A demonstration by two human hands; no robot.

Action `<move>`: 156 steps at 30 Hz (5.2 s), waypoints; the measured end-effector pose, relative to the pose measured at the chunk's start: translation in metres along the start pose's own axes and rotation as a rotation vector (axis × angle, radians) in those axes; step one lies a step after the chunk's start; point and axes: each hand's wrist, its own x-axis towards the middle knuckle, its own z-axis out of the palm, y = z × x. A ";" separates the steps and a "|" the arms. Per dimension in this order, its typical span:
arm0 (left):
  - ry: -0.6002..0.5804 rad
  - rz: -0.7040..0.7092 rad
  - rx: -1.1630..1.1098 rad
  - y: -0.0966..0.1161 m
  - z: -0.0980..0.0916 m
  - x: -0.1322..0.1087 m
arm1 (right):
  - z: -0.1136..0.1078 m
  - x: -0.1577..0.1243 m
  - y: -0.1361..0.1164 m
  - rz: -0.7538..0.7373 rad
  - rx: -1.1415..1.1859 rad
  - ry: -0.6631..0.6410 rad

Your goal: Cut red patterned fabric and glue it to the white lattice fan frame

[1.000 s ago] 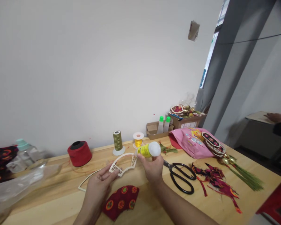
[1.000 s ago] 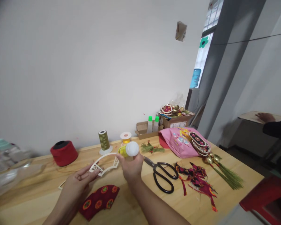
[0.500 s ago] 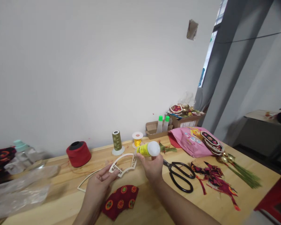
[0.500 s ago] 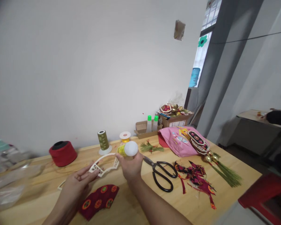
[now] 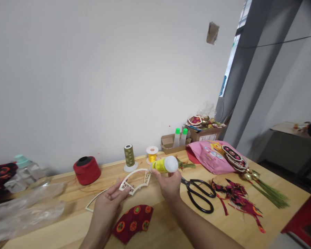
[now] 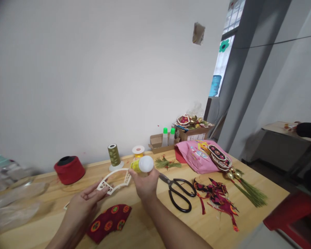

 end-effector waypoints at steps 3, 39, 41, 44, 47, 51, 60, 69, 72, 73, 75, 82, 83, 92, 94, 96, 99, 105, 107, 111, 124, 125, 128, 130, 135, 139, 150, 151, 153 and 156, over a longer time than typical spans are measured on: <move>0.019 0.010 -0.019 0.001 0.000 -0.001 | 0.000 0.001 -0.001 0.014 0.006 0.019; 0.001 0.010 0.005 -0.001 -0.002 0.001 | 0.002 0.002 -0.004 0.040 0.079 0.028; -0.001 0.007 -0.010 0.002 -0.003 0.000 | 0.001 0.003 -0.004 0.037 0.080 0.038; 0.012 -0.002 -0.037 0.008 -0.004 -0.002 | -0.001 0.004 -0.004 0.013 0.083 0.041; 0.029 0.001 -0.024 0.009 -0.004 -0.003 | 0.000 0.003 -0.004 0.013 0.102 0.045; 0.047 0.004 -0.012 0.007 -0.004 -0.001 | 0.000 0.003 -0.006 0.025 0.118 0.043; 0.025 0.002 -0.039 0.011 -0.002 -0.005 | -0.001 -0.001 -0.005 0.019 0.054 -0.033; 0.007 0.007 -0.055 0.007 -0.005 -0.002 | -0.001 0.000 -0.007 -0.001 0.053 -0.046; 0.014 0.006 -0.053 0.005 -0.006 -0.001 | 0.000 0.000 -0.008 0.003 0.038 -0.058; 0.017 0.007 -0.051 0.005 -0.006 0.000 | 0.000 0.000 -0.008 0.004 0.038 -0.053; 0.016 0.006 -0.043 0.004 -0.006 0.000 | -0.001 0.002 -0.007 0.002 0.041 -0.023; 0.016 0.007 -0.026 0.004 -0.005 -0.001 | -0.001 0.002 -0.005 -0.002 0.009 -0.054; 0.022 0.009 -0.027 0.005 -0.005 -0.001 | -0.001 0.002 -0.005 0.000 -0.003 -0.061; 0.025 0.005 -0.051 0.007 -0.006 -0.002 | -0.002 -0.001 -0.011 0.030 -0.051 -0.074; 0.011 0.002 -0.057 0.007 -0.007 -0.001 | -0.002 -0.002 -0.011 0.029 -0.071 -0.103; 0.004 0.001 -0.061 0.006 -0.008 0.000 | -0.002 -0.003 -0.010 0.012 -0.055 -0.107; 0.013 0.005 -0.064 0.005 -0.009 0.002 | -0.002 -0.004 -0.010 0.020 -0.035 -0.094; 0.007 -0.004 -0.071 0.006 -0.008 -0.001 | 0.001 -0.008 -0.013 0.084 -0.038 -0.141; 0.010 -0.006 -0.067 0.007 -0.007 -0.002 | 0.000 -0.006 -0.012 0.056 -0.036 -0.123; 0.023 -0.006 -0.064 0.007 -0.006 -0.002 | -0.002 -0.005 -0.010 0.041 -0.053 -0.120; 0.035 0.007 -0.059 0.009 -0.006 -0.005 | -0.002 -0.006 -0.012 0.034 -0.027 -0.118; 0.036 0.006 -0.059 0.009 -0.006 -0.005 | -0.001 -0.007 -0.012 0.043 -0.021 -0.127; 0.040 0.006 -0.059 0.009 -0.007 -0.004 | -0.001 -0.007 -0.009 0.036 -0.017 -0.138; 0.040 0.009 -0.058 0.009 -0.007 -0.003 | -0.002 -0.005 -0.007 0.018 -0.029 -0.101; 0.030 -0.001 -0.044 0.007 -0.007 -0.001 | -0.005 0.002 -0.007 0.007 -0.009 -0.040; 0.022 0.000 -0.041 0.007 -0.007 -0.001 | -0.005 0.004 -0.010 0.025 0.048 -0.051; 0.015 0.005 -0.067 0.011 -0.006 -0.004 | -0.006 -0.001 -0.011 0.022 0.035 -0.056; 0.010 0.004 -0.070 0.011 -0.006 -0.004 | -0.005 -0.002 -0.011 0.021 0.039 -0.079; 0.004 0.004 -0.072 0.011 -0.006 -0.005 | -0.004 -0.002 -0.011 0.016 0.054 -0.115; 0.011 0.011 -0.073 0.010 -0.005 -0.005 | -0.003 -0.001 -0.011 0.013 0.076 -0.099</move>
